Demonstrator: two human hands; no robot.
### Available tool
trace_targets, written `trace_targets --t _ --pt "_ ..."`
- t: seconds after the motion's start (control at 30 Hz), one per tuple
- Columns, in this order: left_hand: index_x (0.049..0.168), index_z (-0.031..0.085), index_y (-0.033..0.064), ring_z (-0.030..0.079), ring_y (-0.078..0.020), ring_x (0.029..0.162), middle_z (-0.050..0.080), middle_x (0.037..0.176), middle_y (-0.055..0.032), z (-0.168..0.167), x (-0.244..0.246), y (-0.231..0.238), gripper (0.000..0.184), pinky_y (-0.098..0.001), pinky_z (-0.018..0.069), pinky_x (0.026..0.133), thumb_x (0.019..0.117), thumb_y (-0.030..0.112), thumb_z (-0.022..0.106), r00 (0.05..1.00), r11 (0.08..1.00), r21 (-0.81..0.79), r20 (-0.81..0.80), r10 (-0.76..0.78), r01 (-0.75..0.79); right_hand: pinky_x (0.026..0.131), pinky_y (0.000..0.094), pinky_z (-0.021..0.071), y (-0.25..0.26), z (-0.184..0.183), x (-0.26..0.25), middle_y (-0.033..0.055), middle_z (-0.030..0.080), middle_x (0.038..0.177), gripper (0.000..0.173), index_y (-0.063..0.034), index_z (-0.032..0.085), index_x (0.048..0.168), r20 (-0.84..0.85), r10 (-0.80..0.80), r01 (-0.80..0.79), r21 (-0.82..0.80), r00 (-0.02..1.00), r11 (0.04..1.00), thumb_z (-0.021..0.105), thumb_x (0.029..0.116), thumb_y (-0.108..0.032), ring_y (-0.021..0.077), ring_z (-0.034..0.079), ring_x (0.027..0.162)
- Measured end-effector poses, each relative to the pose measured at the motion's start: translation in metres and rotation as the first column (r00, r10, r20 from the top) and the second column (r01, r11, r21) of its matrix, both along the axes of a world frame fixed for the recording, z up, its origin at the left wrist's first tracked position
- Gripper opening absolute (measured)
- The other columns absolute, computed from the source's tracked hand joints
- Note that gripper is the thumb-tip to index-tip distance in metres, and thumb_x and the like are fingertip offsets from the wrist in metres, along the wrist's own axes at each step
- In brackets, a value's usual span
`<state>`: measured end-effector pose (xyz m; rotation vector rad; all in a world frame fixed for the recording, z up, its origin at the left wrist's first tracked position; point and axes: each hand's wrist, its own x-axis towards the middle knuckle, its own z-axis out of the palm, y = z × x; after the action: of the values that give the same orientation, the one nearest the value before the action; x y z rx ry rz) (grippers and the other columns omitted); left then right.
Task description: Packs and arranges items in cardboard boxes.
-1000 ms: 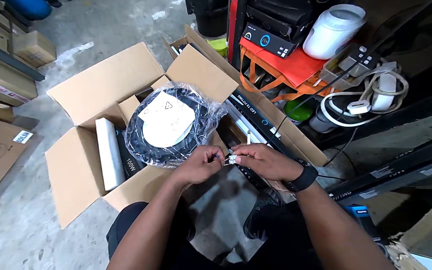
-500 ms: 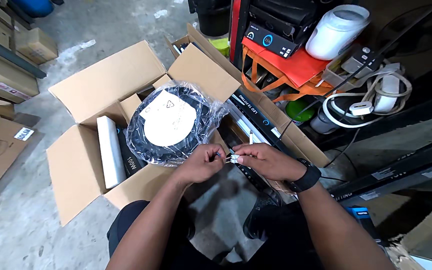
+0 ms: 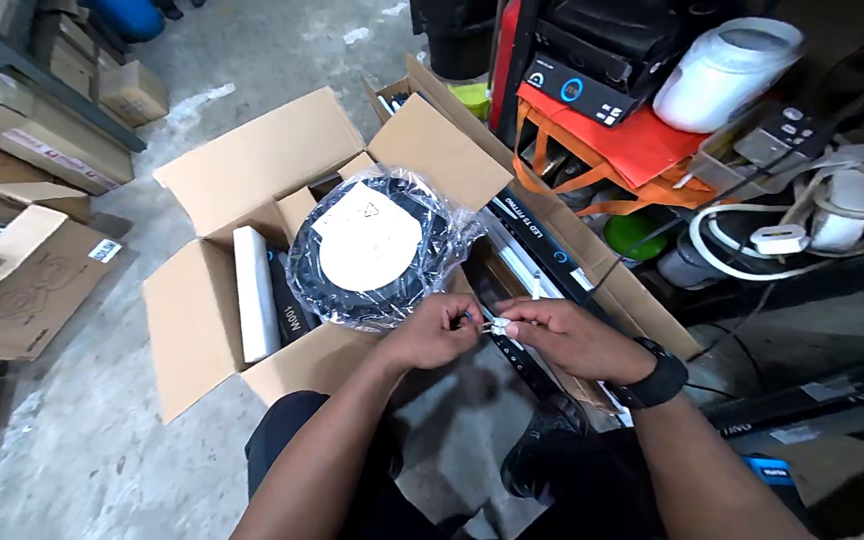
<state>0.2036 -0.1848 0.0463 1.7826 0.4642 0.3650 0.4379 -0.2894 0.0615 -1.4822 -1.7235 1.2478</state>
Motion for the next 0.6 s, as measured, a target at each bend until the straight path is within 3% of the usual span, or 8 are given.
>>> trace_targets --t 0.13,0.6 --pt "0.091 0.066 0.0031 0.048 -0.0002 0.059 0.054 0.067 0.0046 0.0013 0.0001 0.0004 0.012 -0.0196 0.0413 0.056 0.0936 0.012 0.059 1.000 1.000 0.026 -0.023 -0.009 0.010 0.104 0.0297 0.0504 0.0001 -0.0020 -0.0001 0.0042 0.069 0.129 0.033 -0.0106 0.075 0.112 -0.021 0.003 -0.002 0.037 1.000 0.999 0.053 0.1037 -0.035 0.0084 0.062 0.123" --pt "0.092 0.065 0.0028 0.047 -0.0022 0.058 0.052 0.067 0.0031 0.0034 0.0009 0.0006 0.014 -0.0211 0.0401 0.055 0.0952 0.014 0.057 0.998 0.999 0.050 -0.062 -0.018 0.021 0.105 0.0305 0.0501 0.0013 -0.0049 0.0012 0.0049 0.069 0.128 0.034 -0.0108 0.076 0.111 0.019 -0.018 0.018 0.034 1.000 0.999 0.054 0.1027 -0.035 0.0096 0.062 0.124"
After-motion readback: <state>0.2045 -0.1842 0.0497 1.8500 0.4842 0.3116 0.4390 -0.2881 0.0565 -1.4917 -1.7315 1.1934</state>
